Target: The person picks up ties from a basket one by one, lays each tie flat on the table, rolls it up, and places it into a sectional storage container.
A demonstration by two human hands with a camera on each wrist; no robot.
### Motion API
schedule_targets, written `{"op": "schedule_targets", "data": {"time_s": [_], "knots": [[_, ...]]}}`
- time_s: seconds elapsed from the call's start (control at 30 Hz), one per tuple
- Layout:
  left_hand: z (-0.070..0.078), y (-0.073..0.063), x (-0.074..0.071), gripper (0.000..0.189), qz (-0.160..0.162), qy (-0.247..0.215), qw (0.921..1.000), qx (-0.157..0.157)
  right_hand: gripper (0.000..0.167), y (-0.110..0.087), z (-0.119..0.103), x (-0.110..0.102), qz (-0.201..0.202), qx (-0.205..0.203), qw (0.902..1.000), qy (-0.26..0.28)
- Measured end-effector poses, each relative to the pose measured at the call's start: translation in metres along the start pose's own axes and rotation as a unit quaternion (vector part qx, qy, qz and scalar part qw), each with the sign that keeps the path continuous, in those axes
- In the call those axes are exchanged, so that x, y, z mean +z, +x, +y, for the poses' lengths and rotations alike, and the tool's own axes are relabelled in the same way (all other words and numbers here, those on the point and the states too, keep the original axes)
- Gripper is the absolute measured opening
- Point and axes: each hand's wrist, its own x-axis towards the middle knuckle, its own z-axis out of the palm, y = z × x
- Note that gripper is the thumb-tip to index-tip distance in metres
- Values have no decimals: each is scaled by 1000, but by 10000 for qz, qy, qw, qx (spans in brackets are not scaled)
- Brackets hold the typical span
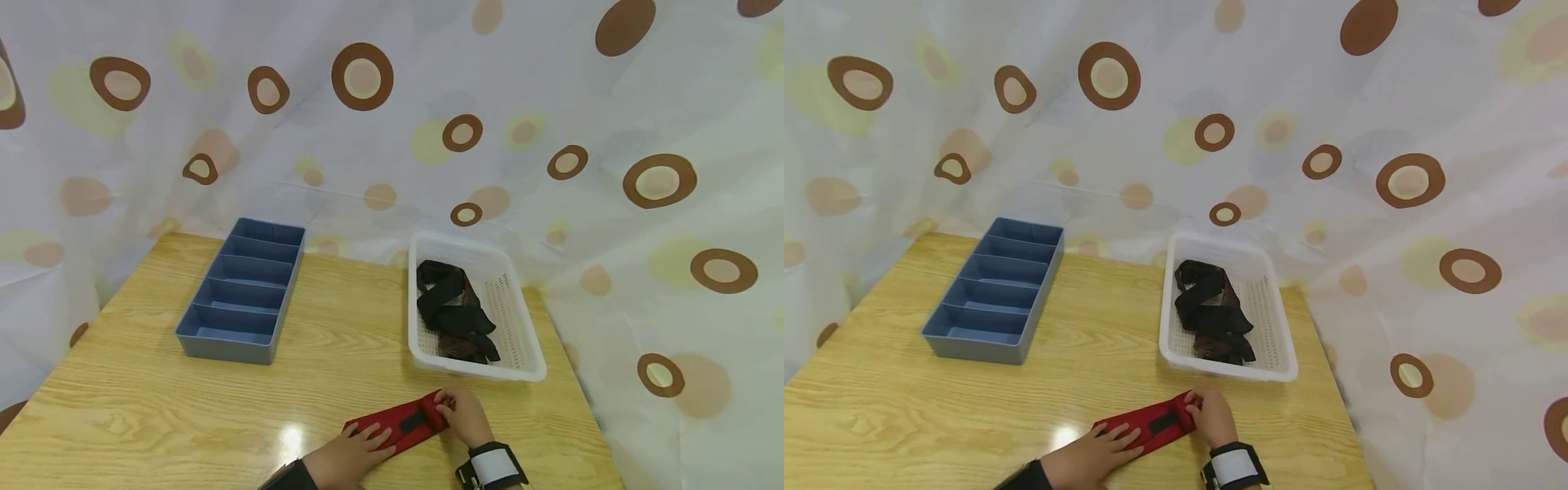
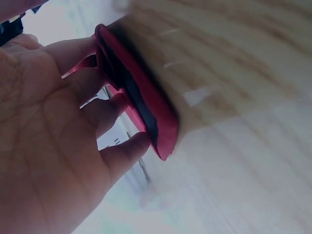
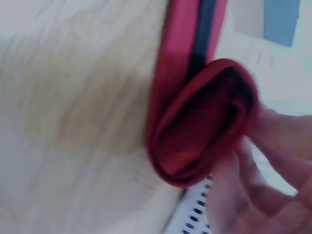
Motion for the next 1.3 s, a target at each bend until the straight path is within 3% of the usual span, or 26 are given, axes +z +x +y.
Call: {"op": "schedule_targets", "data": {"time_s": [0.23,0.33,0.43,0.6,0.73,0.9,1.13,1.3], "knots": [[0,-6,-4,64,-34,-250,9997,3,42,-1,2,-1,-557,1005,9932,202],[1,-8,-4,63,-30,-247,9997,-37,44,1,0,3,-601,1090,9916,347],[2,-8,-5,62,-21,-95,9999,-76,44,4,-5,9,-344,969,9937,452],[4,-8,-8,56,52,-93,9999,-75,40,6,-21,25,296,213,9993,63],[6,-11,-12,51,74,-296,9995,-92,38,12,-39,40,586,-622,9950,-523],[2,-14,-17,54,238,-576,9974,-354,36,32,-61,57,778,-1541,9803,-963],[-12,-20,-26,54,517,-896,9900,-956,33,57,-77,75,1444,-2592,9436,-1469],[-18,-22,-29,55,504,-935,9891,-1023,32,56,-80,83,1211,-2939,9376,-1408]]}}
